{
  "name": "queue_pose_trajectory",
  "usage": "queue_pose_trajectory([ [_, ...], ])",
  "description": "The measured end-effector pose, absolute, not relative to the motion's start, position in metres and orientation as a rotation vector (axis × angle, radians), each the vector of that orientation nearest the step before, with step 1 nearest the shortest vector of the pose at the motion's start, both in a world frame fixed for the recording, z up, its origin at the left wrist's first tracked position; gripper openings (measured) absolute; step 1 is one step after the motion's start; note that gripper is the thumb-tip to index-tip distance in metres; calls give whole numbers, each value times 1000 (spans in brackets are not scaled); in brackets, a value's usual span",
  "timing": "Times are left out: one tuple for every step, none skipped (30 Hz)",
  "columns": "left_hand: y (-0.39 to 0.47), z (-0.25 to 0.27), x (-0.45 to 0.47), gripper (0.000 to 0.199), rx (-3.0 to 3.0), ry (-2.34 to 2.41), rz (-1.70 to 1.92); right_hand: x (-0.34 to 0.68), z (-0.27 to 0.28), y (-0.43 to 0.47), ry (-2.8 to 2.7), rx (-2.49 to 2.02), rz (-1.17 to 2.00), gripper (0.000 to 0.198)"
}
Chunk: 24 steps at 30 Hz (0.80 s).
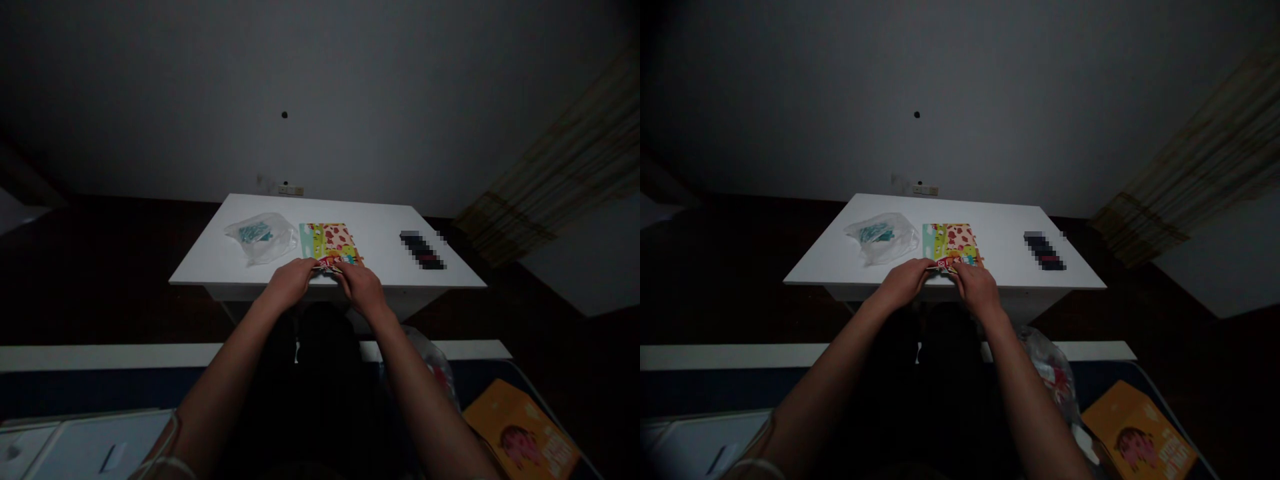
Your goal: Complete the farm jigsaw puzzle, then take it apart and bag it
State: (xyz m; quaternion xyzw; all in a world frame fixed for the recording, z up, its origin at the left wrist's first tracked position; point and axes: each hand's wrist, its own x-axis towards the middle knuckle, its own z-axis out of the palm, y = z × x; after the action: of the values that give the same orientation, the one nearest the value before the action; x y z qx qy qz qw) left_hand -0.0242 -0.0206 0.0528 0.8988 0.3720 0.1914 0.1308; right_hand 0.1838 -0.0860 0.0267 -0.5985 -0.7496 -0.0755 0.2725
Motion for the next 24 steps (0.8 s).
queue_pose_trajectory([
  [-21,54,-24,29,2618,1085,540,184,30,-85,-2035,-1619,-214,31],
  [-20,55,-23,29,2621,1091,531,184,33,-83,-2067,-1613,-222,31],
  [-20,56,-22,29,2619,1098,527,184,36,-82,-2106,-1595,-226,32],
  [-19,57,-22,29,2613,1109,524,185,39,-80,-2147,-1571,-224,33],
  [-18,58,-21,29,2605,1124,519,186,41,-79,-2179,-1552,-217,35],
  [-17,59,-20,30,2598,1141,510,187,43,-77,-2196,-1547,-205,37],
  [-15,60,-19,30,2595,1157,500,188,44,-76,-2195,-1558,-192,38],
  [-14,61,-18,30,2596,1170,488,189,44,-75,-2180,-1580,-180,39],
  [-12,62,-18,30,2600,1180,479,190,43,-73,-2163,-1601,-167,39],
  [-10,64,-17,29,2602,1187,472,192,42,-72,-2145,-1613,-153,38],
  [-8,65,-17,28,2599,1190,473,193,41,-71,-2125,-1616,-135,37],
  [-6,65,-17,27,2588,1191,479,195,40,-69,-2100,-1613,-113,35],
  [-4,66,-18,27,2571,1193,490,197,38,-68,-2069,-1608,-87,34],
  [-3,66,-18,26,2552,1194,502,199,37,-66,-2037,-1605,-58,32],
  [-1,66,-19,27,2535,1193,517,201,37,-65,-2008,-1603,-29,31],
  [0,65,-20,27,2523,1190,531,203,37,-64,-1982,-1601,-1,31],
  [0,65,-21,27,2514,1187,547,205,38,-63,-1963,-1598,23,31],
  [0,64,-22,27,2507,1186,564,207,39,-63,-1944,-1594,37,31],
  [-1,64,-22,28,2498,1192,588,209,40,-65,-1922,-1592,38,32],
  [-3,63,-22,28,2486,1202,619,211,40,-67,-1898,-1594,23,32],
  [-5,62,-21,29,2471,1218,653,212,41,-70,-1882,-1600,-3,33],
  [-8,61,-19,29,2457,1234,686,213,41,-74,-1881,-1606,-37,34],
  [-12,60,-16,29,2448,1243,714,214,41,-79,-1901,-1608,-71,35],
  [-15,59,-13,30,2446,1242,734,215,41,-83,-1940,-1601,-99,36],
])
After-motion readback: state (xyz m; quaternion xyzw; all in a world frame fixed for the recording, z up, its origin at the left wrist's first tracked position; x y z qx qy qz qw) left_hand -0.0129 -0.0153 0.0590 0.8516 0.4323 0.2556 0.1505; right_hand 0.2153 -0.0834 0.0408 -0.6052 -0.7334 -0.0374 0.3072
